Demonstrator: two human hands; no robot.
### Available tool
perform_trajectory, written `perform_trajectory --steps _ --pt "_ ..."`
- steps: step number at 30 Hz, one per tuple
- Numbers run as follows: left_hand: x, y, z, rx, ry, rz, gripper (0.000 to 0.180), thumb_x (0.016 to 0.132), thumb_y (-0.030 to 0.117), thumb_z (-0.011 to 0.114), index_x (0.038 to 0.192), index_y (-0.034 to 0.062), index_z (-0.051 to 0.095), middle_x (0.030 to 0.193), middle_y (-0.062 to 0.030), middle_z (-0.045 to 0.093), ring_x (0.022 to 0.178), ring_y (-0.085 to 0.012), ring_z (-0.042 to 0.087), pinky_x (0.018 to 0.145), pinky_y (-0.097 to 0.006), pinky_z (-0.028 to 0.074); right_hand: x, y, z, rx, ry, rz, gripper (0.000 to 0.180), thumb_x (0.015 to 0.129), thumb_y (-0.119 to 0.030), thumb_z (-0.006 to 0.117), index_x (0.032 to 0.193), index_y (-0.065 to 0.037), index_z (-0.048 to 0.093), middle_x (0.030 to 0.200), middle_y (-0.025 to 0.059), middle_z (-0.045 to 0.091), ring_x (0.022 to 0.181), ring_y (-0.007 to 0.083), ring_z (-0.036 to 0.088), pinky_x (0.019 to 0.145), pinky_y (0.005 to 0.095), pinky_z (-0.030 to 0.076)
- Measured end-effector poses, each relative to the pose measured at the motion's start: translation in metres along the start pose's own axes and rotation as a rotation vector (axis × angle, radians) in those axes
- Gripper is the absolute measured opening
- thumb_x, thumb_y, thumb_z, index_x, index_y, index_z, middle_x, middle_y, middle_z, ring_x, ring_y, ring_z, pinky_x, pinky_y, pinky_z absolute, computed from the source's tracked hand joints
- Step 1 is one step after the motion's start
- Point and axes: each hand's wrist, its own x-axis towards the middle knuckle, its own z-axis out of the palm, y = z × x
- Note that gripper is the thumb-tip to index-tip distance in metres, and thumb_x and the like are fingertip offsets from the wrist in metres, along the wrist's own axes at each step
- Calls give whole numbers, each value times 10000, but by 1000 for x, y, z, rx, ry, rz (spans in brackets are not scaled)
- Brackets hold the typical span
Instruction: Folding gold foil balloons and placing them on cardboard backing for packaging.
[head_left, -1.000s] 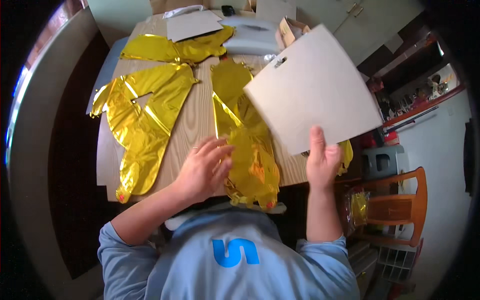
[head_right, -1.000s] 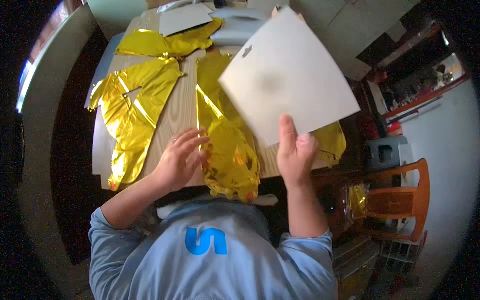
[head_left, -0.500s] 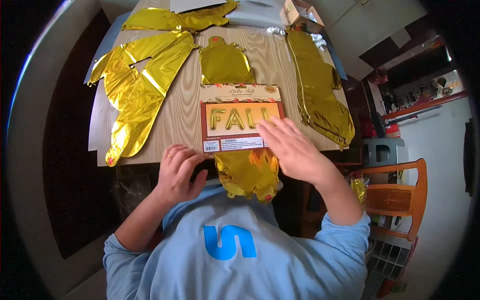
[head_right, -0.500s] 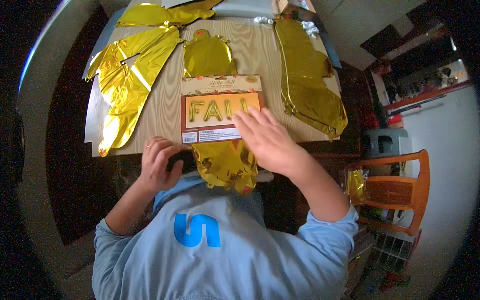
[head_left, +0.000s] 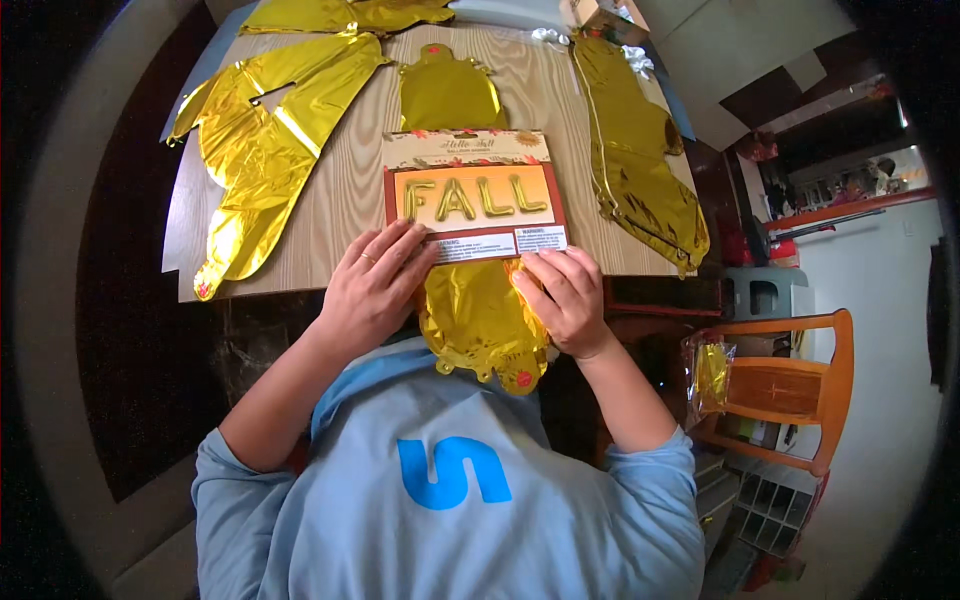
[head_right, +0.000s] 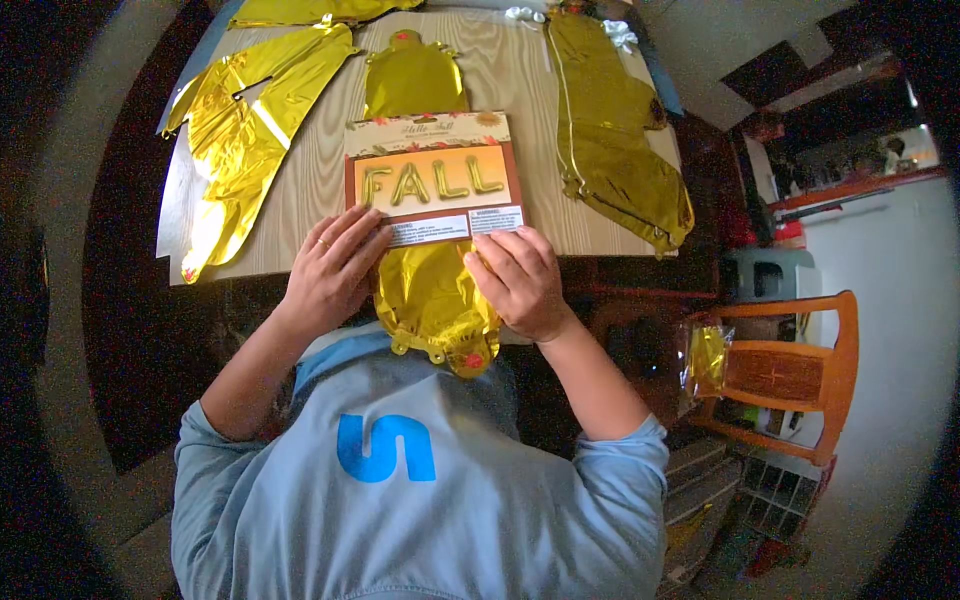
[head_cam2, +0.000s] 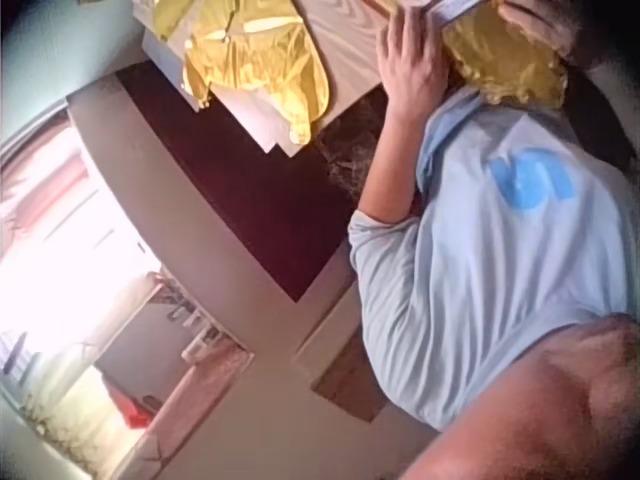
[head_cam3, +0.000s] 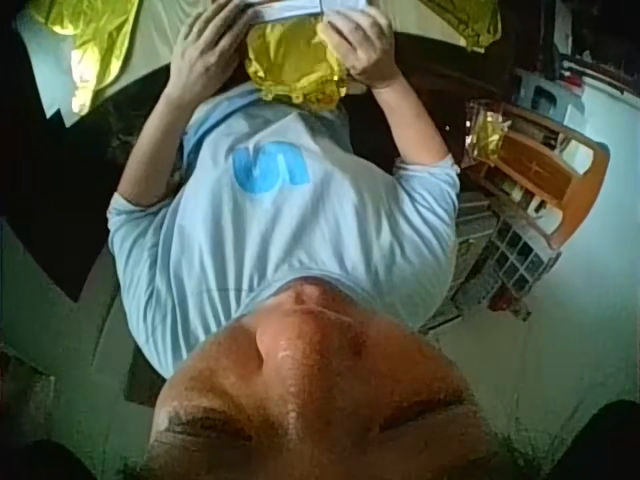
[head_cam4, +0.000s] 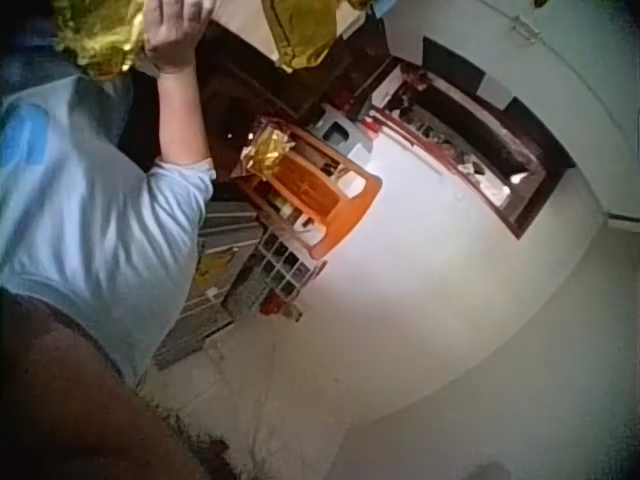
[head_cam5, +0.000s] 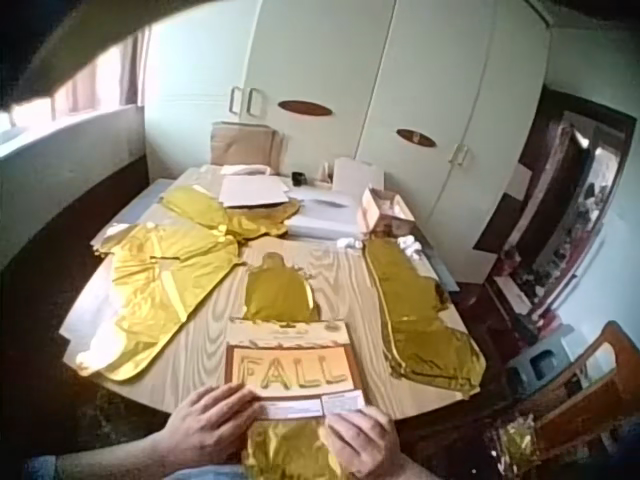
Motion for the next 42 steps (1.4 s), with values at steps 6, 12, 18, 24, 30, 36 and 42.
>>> perform_trajectory --steps 6,12,18,24,30,36,42 --pt "-1 -2 -3 2 -6 31 500 814 113 680 1311 102 623 1389 -117 576 1322 -316 527 1105 -479 397 -6 -4 -6 145 16 32 229 925 -179 580 1101 -75 682 1188 99 664 1107 265 615 1009 450 443" --pt "-5 -8 0 5 -7 60 451 849 128 639 1300 111 641 1400 -112 577 1335 -307 522 1137 -488 368 -4 5 7 45 47 101 245 911 -183 594 1121 -85 674 1214 103 647 1133 273 604 1015 457 440" --pt "-3 -8 1 -43 39 58 416 829 111 669 1245 118 668 1348 -98 613 1298 -295 559 1143 -500 358 2 11 4 161 -1 123 219 875 -186 635 1058 -76 685 1161 92 668 1101 273 620 990 453 455" --pt "7 -7 -2 -147 130 -49 161 800 112 749 958 110 718 1130 -37 713 1125 -203 661 1137 -557 329 3 4 6 366 -18 495 295 747 -97 822 971 -76 631 1014 74 663 987 305 616 885 418 466" --pt "12 0 2 -142 219 -141 65 779 92 755 804 101 697 963 -14 755 1009 -165 721 1137 -551 337 20 -19 11 29 317 472 447 802 -250 832 1133 -82 583 1143 148 596 1087 308 570 864 428 456" --pt "4 9 -3 -251 216 -113 91 763 51 754 769 97 676 956 -63 761 993 -198 736 1121 -533 371 27 -53 14 -60 -63 146 249 892 -204 622 1097 -66 647 1113 100 611 1044 267 563 888 426 454" --pt "5 7 -24 -394 291 -154 293 866 174 634 1109 18 681 1203 -234 675 1207 -339 627 1159 -568 267 42 -43 -3 39 -9 334 190 855 -52 663 1043 -27 685 963 99 683 808 262 658 713 355 530"
